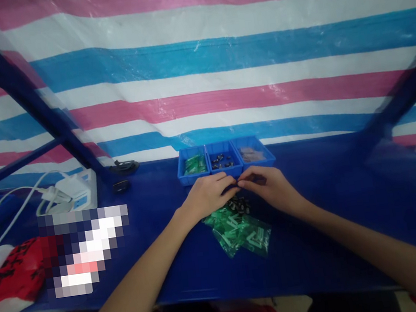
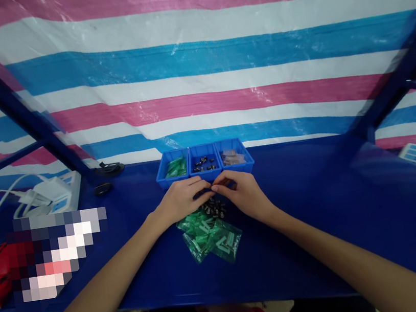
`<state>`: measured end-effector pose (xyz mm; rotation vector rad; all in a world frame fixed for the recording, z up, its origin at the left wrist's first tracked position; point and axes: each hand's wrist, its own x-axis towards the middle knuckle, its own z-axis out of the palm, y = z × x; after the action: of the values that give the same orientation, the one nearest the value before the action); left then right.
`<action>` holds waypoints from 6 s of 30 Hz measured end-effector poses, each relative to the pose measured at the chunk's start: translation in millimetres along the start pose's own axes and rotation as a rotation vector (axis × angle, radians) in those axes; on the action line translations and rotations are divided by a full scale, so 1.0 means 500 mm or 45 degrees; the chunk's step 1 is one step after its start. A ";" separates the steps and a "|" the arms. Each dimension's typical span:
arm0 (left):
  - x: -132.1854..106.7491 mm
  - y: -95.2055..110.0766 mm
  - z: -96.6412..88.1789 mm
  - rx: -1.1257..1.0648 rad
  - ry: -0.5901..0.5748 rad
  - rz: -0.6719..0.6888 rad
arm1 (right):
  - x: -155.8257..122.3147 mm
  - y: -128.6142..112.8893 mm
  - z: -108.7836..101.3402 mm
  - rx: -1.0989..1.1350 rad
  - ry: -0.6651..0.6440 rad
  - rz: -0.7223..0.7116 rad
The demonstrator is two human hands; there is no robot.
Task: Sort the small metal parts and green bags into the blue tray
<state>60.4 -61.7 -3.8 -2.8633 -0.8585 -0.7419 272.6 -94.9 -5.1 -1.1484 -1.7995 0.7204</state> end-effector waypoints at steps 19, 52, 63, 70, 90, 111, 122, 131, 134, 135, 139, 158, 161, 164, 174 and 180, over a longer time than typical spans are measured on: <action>-0.001 -0.006 0.000 -0.060 0.032 -0.019 | 0.004 0.011 0.001 -0.066 -0.075 -0.068; -0.003 0.014 0.007 -0.130 0.055 -0.044 | -0.003 -0.002 0.001 -0.092 0.052 -0.098; 0.003 0.011 0.007 -0.232 0.080 -0.103 | 0.004 0.007 0.000 0.036 -0.082 -0.072; -0.002 0.002 0.002 -0.139 0.166 -0.157 | 0.004 0.007 0.001 -0.353 0.069 -0.266; -0.011 -0.027 0.003 0.103 0.104 -0.103 | 0.008 0.012 0.021 -0.589 -0.128 -0.519; -0.004 -0.014 0.000 0.031 0.108 -0.123 | 0.021 0.035 0.008 -0.425 -0.374 -0.407; -0.007 -0.013 0.003 0.045 0.071 -0.110 | 0.025 0.046 0.008 -0.554 -0.322 -0.315; -0.006 -0.012 -0.001 0.047 0.056 -0.164 | 0.022 0.040 0.010 -0.572 -0.168 -0.385; -0.006 -0.010 -0.003 0.055 0.037 -0.177 | 0.019 0.030 0.012 -0.490 -0.130 -0.401; -0.006 -0.010 -0.003 0.055 0.032 -0.180 | 0.018 0.026 0.014 -0.468 -0.125 -0.404; -0.006 -0.011 -0.002 0.050 0.024 -0.176 | 0.014 0.015 0.020 -0.428 -0.095 -0.397; -0.002 0.004 0.006 0.124 -0.008 -0.023 | 0.008 0.011 0.023 -0.043 0.064 -0.064; 0.000 0.006 0.005 0.136 -0.002 -0.040 | 0.007 0.010 0.023 -0.018 0.033 -0.073; 0.000 0.005 0.003 0.134 0.018 -0.055 | 0.007 0.008 0.021 -0.078 0.031 -0.104; 0.004 0.010 -0.006 -0.151 0.180 -0.115 | 0.010 -0.001 0.023 -0.159 -0.034 -0.135; 0.004 0.016 -0.003 -0.268 0.182 -0.102 | 0.017 0.012 0.022 0.031 -0.063 -0.051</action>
<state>65.6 -67.8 -0.7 -2.9209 -0.9312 -1.0938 263.8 -85.0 -12.3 -1.0846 -1.8447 0.7512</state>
